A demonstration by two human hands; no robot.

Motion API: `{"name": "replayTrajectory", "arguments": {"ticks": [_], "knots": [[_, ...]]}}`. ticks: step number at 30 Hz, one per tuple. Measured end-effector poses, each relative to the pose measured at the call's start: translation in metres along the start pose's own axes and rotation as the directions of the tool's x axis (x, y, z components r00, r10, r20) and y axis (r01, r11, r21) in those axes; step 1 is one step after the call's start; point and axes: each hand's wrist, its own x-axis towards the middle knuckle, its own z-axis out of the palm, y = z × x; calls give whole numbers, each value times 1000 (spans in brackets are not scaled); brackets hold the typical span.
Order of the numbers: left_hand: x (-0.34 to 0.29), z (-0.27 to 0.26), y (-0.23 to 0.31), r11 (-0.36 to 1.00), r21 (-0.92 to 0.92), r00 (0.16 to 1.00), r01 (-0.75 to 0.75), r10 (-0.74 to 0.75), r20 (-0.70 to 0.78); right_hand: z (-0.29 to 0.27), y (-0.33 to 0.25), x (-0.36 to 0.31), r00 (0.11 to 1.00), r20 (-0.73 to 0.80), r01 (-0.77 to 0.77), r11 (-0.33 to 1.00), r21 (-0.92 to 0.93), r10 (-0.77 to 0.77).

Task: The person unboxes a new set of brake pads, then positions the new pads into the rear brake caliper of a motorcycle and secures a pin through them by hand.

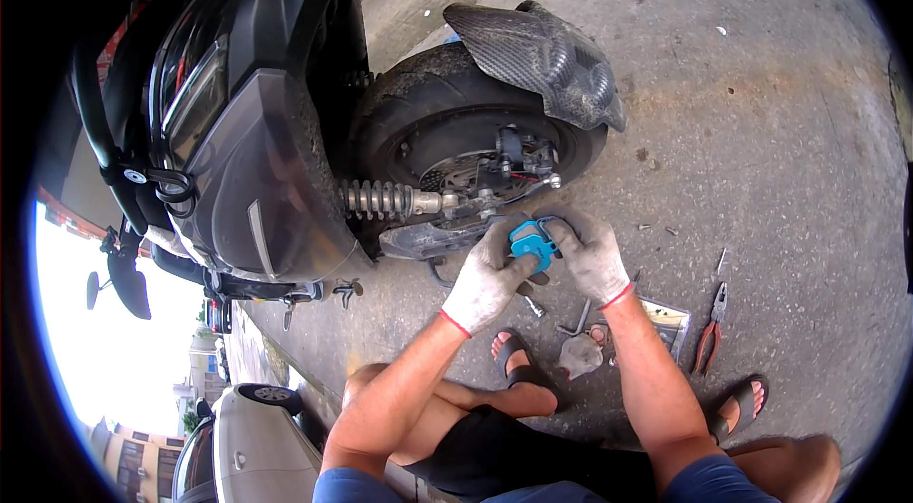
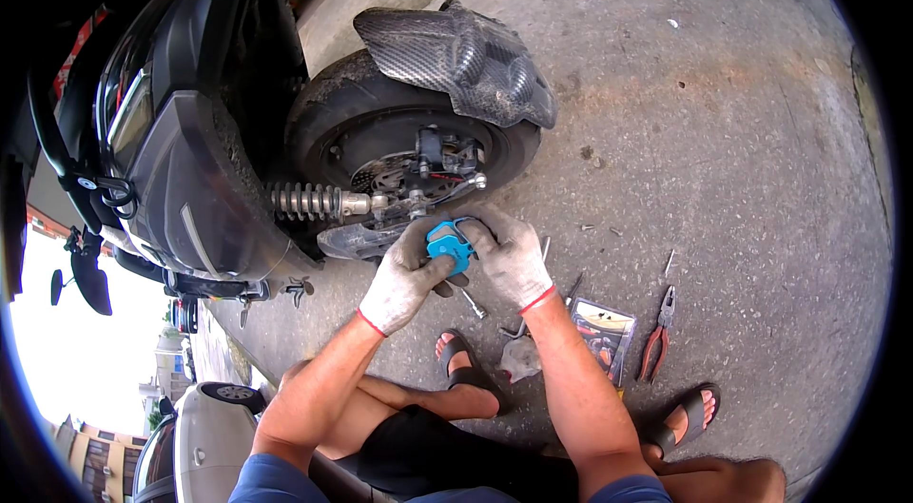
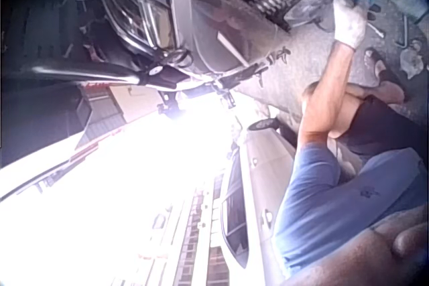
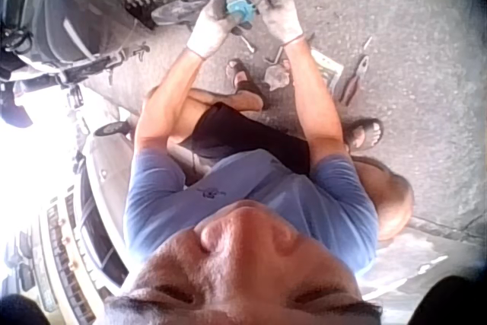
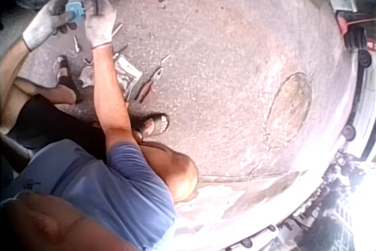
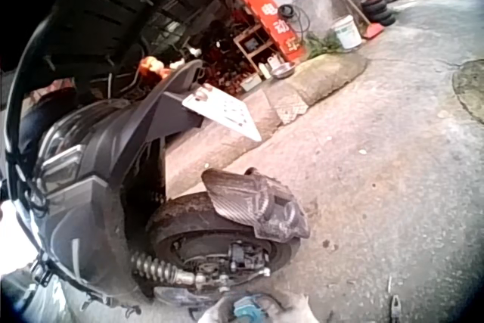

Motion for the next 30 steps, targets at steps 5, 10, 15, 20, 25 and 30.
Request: {"name": "replayTrajectory", "arguments": {"ticks": [5, 10, 15, 20, 25, 30], "knots": [[2, 0, -3, 999, -39, 1000, -2, 3, 12, -6, 4, 4, 995, 38, 96, 995, -12, -96], [2, -1, 1, 1000, 20, 1000, -4, 4, 12, -14, -6, 4, 992, 80, -88, 994, -63, 93], [3, -3, -2, 999, 26, 998, -22, 21, 51, -14, 0, 6, 993, 49, -107, 994, -1, 107], [1, 2, -6, 996, -67, 998, -65, 66, 10, -8, 7, 5, 1000, -5, 3, 999, 42, -3], [1, 7, -8, 990, -132, 997, -55, 47, -60, -4, 8, 3, 996, -14, 92, 996, -1, -92], [2, 11, -16, 973, -220, 989, -67, 37, -141, -1, 9, 1, 992, -29, 124, 992, -30, -125]]}}
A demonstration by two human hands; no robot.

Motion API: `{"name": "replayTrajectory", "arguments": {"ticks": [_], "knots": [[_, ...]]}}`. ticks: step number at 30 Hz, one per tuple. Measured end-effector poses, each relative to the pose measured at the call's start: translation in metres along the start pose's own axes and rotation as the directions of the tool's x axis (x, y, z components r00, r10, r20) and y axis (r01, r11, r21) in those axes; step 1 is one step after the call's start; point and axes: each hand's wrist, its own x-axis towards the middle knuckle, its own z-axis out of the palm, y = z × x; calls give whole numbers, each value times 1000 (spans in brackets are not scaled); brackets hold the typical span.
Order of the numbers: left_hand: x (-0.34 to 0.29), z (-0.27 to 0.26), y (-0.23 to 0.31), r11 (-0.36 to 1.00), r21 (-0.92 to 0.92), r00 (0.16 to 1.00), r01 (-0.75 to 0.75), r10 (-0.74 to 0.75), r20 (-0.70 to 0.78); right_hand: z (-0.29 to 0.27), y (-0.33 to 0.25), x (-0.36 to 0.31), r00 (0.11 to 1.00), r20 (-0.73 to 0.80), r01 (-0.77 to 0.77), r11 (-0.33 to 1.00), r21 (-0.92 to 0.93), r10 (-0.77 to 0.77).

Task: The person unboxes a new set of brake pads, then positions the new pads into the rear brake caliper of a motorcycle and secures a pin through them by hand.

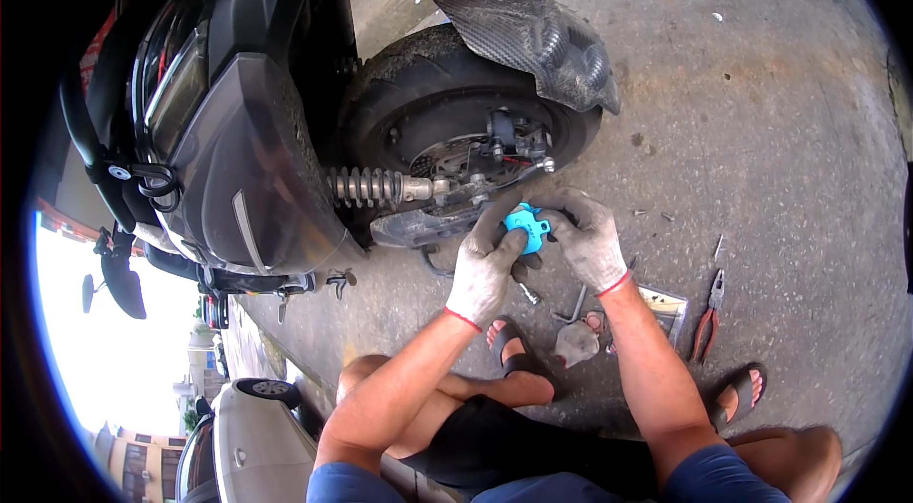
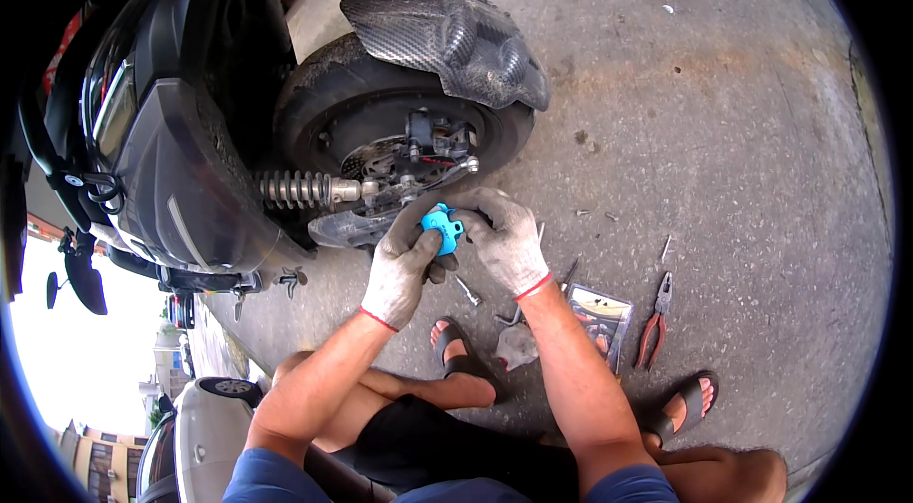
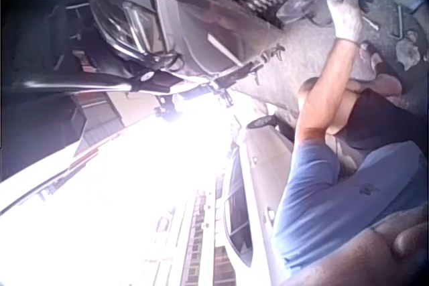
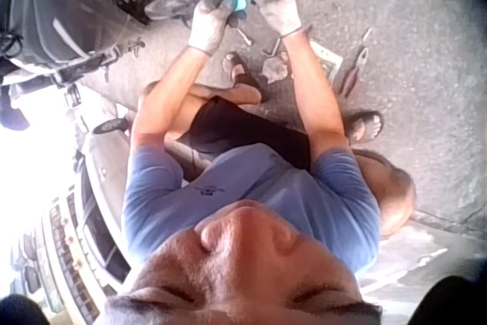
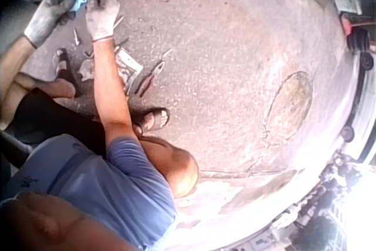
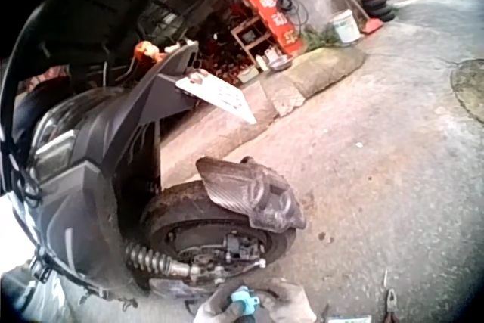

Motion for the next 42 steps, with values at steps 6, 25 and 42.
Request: {"name": "replayTrajectory", "arguments": {"ticks": [6, 25, 42], "knots": [[1, 2, 4, 999, 20, 998, 34, -33, -60, 4, -8, -4, 999, 5, -53, 994, 93, 53], [-1, -1, 1, 999, 35, 997, -27, 30, -77, -6, -4, 1, 990, 134, 55, 996, -70, -45], [-2, 4, 0, 992, 112, 984, -64, 82, -159, 10, -8, -6, 984, 46, 173, 983, -65, -170]]}}
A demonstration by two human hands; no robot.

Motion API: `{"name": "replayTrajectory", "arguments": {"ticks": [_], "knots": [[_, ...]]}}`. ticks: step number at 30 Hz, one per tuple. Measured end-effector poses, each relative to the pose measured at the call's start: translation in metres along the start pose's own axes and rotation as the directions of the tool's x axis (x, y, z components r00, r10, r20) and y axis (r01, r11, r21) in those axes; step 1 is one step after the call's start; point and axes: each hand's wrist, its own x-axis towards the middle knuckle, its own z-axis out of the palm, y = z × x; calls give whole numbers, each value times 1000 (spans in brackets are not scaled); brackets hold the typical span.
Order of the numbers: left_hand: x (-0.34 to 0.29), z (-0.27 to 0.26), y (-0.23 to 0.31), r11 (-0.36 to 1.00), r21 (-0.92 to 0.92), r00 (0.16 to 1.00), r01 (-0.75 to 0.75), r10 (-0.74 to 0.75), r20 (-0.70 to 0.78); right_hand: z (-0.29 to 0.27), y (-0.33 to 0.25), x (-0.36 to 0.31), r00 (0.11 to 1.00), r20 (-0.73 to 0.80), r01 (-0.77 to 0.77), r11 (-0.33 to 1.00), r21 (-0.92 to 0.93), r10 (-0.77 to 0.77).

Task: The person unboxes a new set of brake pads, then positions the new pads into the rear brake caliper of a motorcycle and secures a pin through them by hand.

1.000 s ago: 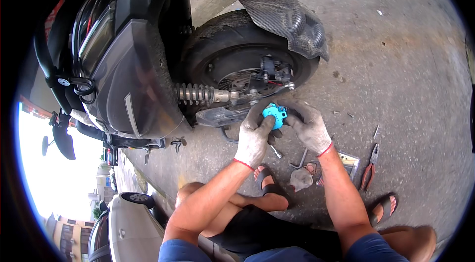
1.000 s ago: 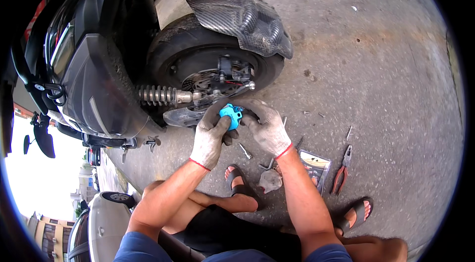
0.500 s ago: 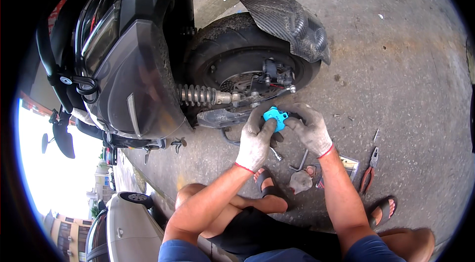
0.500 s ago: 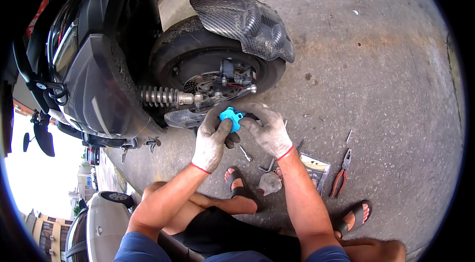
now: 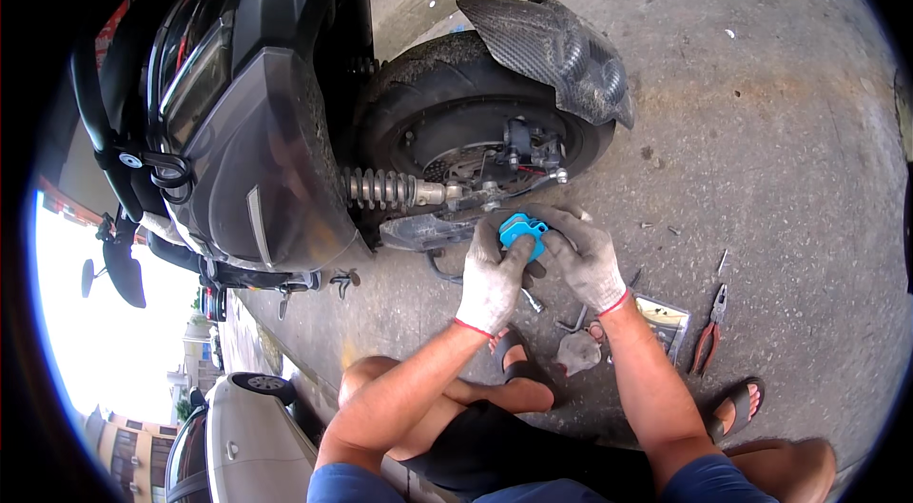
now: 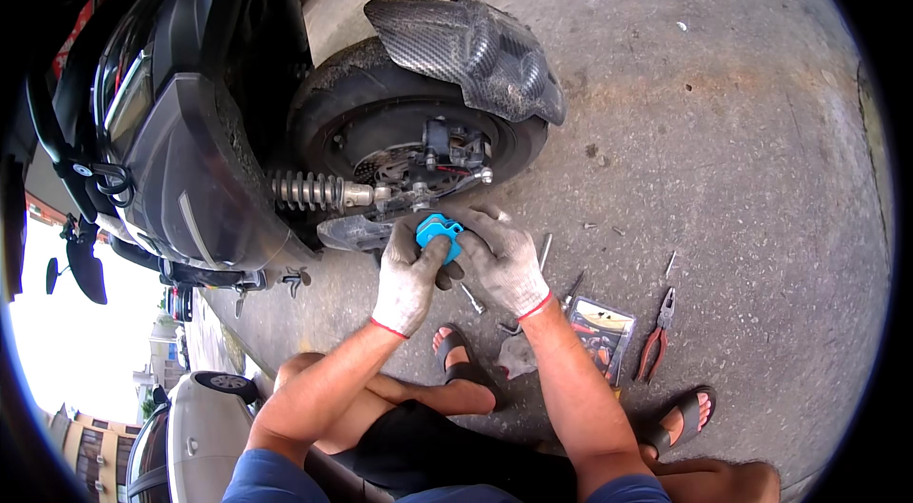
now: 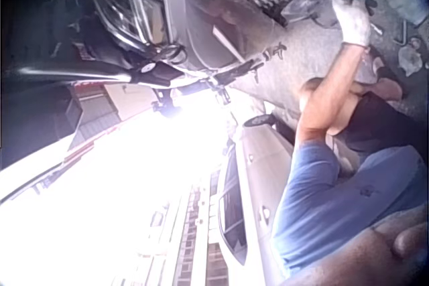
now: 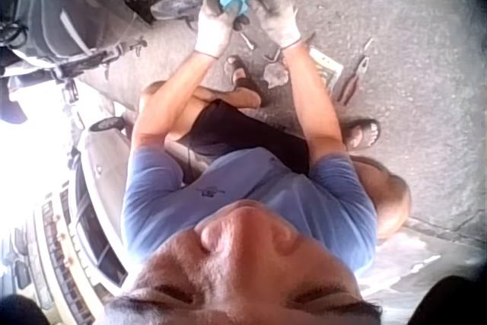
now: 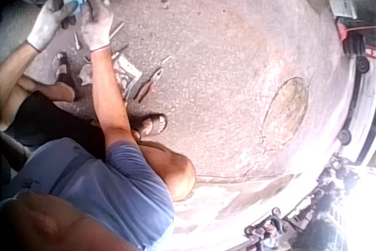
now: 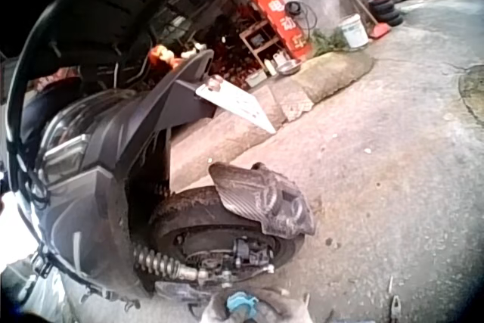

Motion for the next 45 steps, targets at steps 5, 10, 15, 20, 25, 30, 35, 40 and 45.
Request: {"name": "replayTrajectory", "arguments": {"ticks": [5, 10, 15, 20, 25, 30, 35, 40, 45], "knots": [[0, -3, 3, 1000, 1, 999, 26, -26, 42, -10, 4, 2, 996, 68, -65, 994, 86, 59], [0, -5, 7, 998, -25, 992, 50, -47, 117, -15, -1, 6, 982, 85, -177, 977, 122, 167], [-1, -4, 11, 998, 41, 986, 53, -59, 153, -10, 3, 0, 970, 18, -243, 962, 126, 243], [-1, -3, 14, 997, 64, 987, 31, -41, 157, -5, -1, -2, 991, -42, -126, 992, -9, 126], [-2, -1, 13, 997, 82, 985, -14, -1, 174, 5, 7, -8, 983, -177, -51, 997, -52, 41], [-3, -1, 10, 995, 96, 996, 2, -11, 86, 5, -1, -5, 985, -155, -76, 996, 46, 82], [-2, -2, 6, 994, 105, 997, -16, 8, 74, 3, -1, -3, 992, -125, 10, 1000, -30, -14], [0, -4, 0, 980, 181, 996, -79, 70, 57, 9, -1, -4, 988, -151, 8, 998, -65, -18], [-2, 0, 5, 965, 263, 999, -25, 12, 53, 11, 4, -7, 987, -158, -33, 999, -38, 26]]}}
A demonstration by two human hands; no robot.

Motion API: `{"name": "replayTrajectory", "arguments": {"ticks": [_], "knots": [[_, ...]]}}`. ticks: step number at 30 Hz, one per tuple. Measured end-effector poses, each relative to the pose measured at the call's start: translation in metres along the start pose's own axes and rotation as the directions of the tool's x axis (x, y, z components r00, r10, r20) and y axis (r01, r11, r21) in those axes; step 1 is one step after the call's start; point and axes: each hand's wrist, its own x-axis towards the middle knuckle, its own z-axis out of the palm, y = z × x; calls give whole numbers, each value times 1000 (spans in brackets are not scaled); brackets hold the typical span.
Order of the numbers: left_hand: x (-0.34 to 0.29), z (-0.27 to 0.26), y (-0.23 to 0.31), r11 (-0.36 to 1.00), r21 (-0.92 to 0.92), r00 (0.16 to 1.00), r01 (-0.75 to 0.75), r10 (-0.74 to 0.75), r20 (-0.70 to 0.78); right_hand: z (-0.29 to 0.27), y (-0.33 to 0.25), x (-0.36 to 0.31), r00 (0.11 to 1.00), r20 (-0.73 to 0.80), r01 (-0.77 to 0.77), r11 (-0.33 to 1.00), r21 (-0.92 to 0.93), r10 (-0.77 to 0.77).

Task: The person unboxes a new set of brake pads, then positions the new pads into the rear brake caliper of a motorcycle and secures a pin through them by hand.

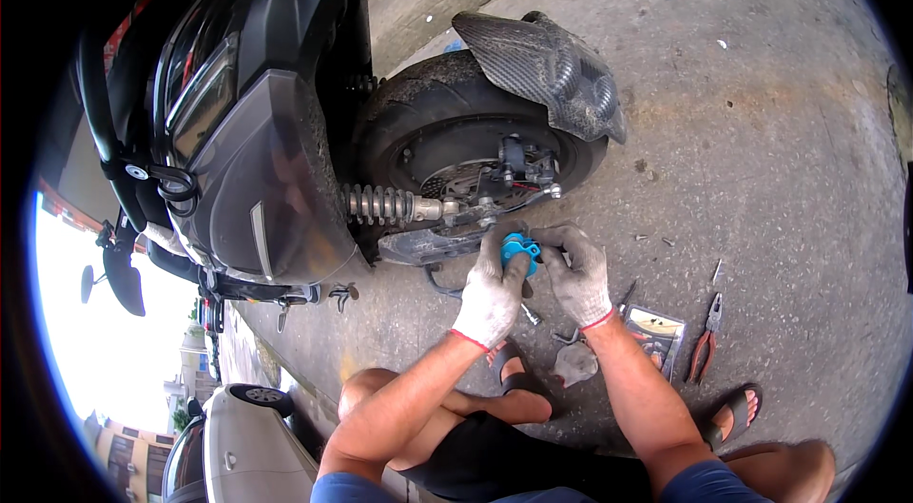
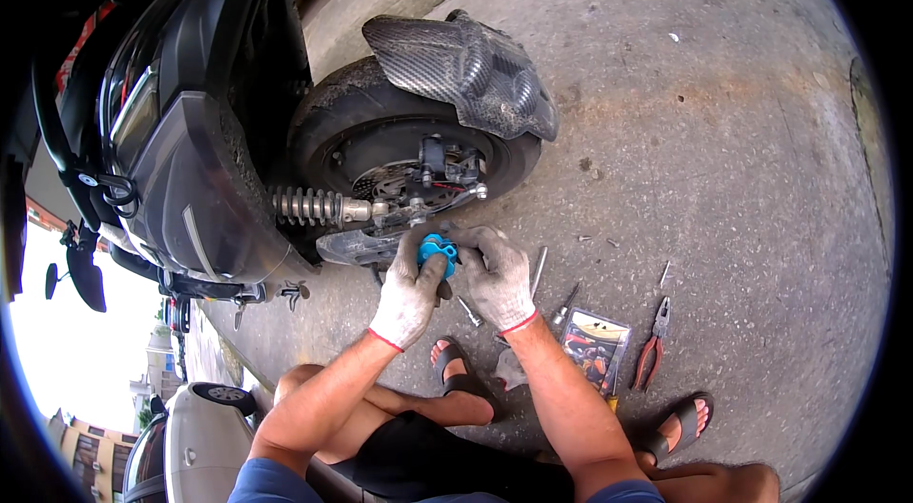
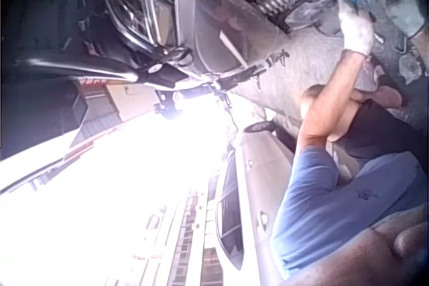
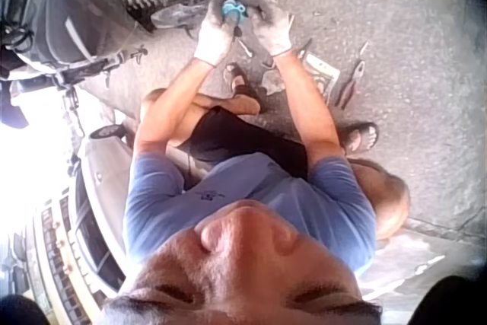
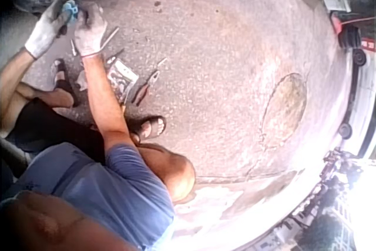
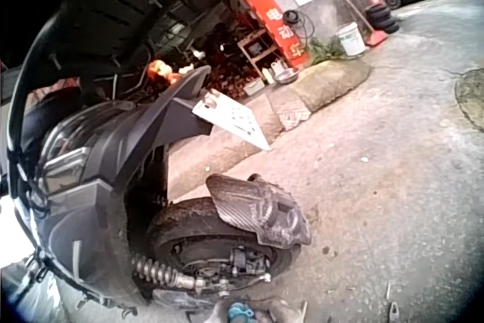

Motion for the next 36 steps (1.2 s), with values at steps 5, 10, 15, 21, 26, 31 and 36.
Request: {"name": "replayTrajectory", "arguments": {"ticks": [5, 10, 15, 21, 26, 31, 36], "knots": [[0, -3, 3, 1000, 7, 999, -11, 10, 36, 1, 0, -1, 997, -33, 69, 997, -36, -71], [-7, -1, 7, 995, 87, 999, -43, 41, 16, 5, -8, -2, 993, -87, 80, 997, -1, -79], [-7, -1, 10, 975, -19, 975, -220, 220, 24, 2, -18, 0, 992, -101, 86, 995, 49, -80], [-5, -6, 8, 960, -93, 961, -263, 270, 67, -1, -32, 5, 995, -71, 82, 991, 109, -75], [-7, -6, 11, 961, -82, 961, -264, 270, 65, -7, -37, 6, 999, -29, 22, 993, 112, -19], [-8, -5, 11, 968, -88, 969, -233, 239, 66, -6, -26, 6, 997, -68, 30, 997, 75, -25], [-6, -5, 4, 960, 40, 961, -276, 275, 18, -5, -12, 1, 995, -89, -26, 994, 109, 36]]}}
